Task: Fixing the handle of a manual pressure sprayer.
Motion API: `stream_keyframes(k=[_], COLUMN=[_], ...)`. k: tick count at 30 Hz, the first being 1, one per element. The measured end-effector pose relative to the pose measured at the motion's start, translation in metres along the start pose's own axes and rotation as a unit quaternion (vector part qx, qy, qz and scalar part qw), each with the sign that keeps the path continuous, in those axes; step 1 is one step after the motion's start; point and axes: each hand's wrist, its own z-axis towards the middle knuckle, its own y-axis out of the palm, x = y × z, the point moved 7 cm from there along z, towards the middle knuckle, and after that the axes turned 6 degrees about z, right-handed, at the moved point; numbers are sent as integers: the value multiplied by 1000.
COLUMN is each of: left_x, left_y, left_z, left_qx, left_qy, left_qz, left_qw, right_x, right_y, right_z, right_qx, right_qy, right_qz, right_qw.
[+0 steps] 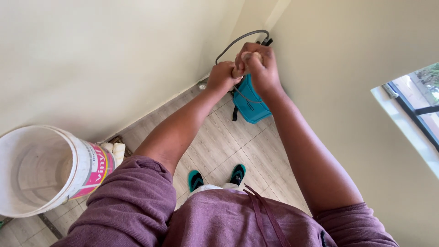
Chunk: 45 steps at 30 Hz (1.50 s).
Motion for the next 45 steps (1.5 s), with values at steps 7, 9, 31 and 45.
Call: stream_keyframes(k=[7, 9, 31, 45], left_x=[-67, -69, -30, -103], left_y=[33, 28, -30, -38], left_z=[-7, -10, 34, 12], left_qx=[-48, -57, -191, -139], left_qy=[-88, -89, -146, -174], left_qz=[13, 58, 30, -31], left_qw=[995, 993, 970, 974], right_x=[51, 36, 26, 97], right_y=[18, 24, 43, 93], right_z=[-7, -8, 41, 57], right_qx=[-43, -28, 164, 15], right_qy=[123, 63, 117, 184], right_qz=[-46, -92, -138, 2], right_qw=[990, 993, 970, 983])
